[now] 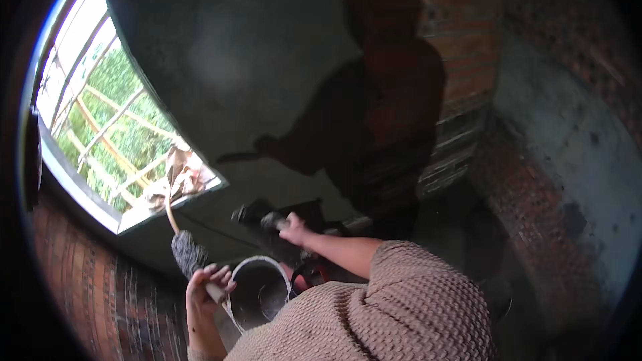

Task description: Applying plaster to a brick wall using a trowel and hawk.

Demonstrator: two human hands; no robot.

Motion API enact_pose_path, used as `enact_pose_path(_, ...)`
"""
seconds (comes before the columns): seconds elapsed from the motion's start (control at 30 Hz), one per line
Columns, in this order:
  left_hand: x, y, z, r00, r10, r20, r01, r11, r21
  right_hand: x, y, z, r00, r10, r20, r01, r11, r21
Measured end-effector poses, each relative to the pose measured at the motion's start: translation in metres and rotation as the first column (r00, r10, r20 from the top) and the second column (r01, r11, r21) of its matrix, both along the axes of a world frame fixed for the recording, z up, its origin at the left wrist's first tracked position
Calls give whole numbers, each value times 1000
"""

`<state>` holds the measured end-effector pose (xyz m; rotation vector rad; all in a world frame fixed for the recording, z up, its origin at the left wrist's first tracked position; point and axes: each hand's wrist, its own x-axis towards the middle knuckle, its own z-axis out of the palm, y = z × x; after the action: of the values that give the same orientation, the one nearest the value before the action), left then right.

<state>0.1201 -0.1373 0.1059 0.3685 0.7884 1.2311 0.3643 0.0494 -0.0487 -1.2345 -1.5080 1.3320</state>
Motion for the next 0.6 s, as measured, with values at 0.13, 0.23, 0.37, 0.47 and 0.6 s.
enact_pose_path(0.13,36,44,36,997,-25,-67,23,999,-30,43,7,50,910,-6,-414,-116,956,-270)
enact_pose_path(0.23,81,70,63,948,-258,-185,263,965,4,53,-10,70,756,-183,-628,-212,839,-500)
enact_pose_path(0.37,168,123,90,834,-347,-430,350,934,-75,77,22,63,401,25,-916,-377,915,-141)
enact_pose_path(0.47,263,170,109,462,-373,-805,368,906,-209,134,67,56,96,212,-973,-373,913,163)
enact_pose_path(0.6,350,219,116,-128,-316,-940,455,823,-339,182,107,44,-171,21,-985,-413,906,91)
